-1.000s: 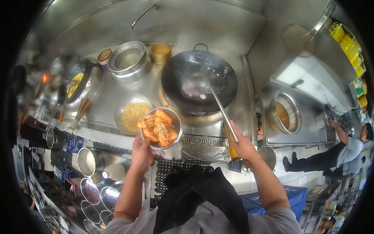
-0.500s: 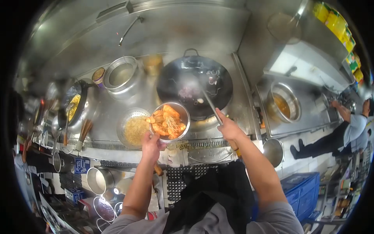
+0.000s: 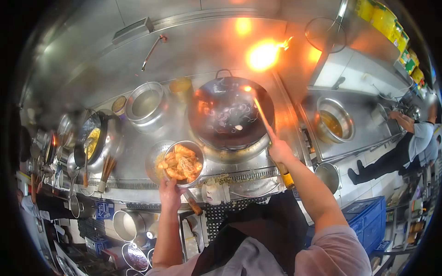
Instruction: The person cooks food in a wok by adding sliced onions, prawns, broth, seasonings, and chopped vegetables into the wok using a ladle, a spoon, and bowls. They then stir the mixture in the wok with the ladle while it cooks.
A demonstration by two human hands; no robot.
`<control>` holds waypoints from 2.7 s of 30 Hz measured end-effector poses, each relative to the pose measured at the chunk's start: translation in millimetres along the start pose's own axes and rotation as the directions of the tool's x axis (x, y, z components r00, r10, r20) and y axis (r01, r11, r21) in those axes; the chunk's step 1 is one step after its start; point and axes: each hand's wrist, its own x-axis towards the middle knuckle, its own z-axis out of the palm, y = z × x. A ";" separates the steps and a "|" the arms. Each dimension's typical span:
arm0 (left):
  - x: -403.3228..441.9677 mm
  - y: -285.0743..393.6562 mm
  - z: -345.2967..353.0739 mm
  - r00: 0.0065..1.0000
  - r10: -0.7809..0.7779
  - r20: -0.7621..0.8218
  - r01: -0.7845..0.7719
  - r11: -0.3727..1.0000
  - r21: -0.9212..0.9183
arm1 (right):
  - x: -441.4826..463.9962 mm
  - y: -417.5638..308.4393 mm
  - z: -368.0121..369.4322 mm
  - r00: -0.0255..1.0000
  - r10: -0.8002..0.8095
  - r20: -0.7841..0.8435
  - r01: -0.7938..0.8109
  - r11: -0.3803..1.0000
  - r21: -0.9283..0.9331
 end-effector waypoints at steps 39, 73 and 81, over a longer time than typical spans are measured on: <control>-33.9 -15.0 44.6 0.998 -0.053 0.042 0.056 0.995 -0.085 | -46.6 56.9 16.6 0.955 -0.291 0.050 0.293 0.956 -0.031; -56.2 -27.7 65.1 0.996 -0.082 -0.037 0.080 0.996 -0.043 | -11.2 23.0 21.2 0.968 -0.236 0.083 0.245 0.962 -0.121; -63.1 -20.8 47.2 0.994 -0.085 -0.069 0.083 0.996 -0.035 | -14.9 15.5 13.4 0.966 -0.247 0.082 0.257 0.952 -0.163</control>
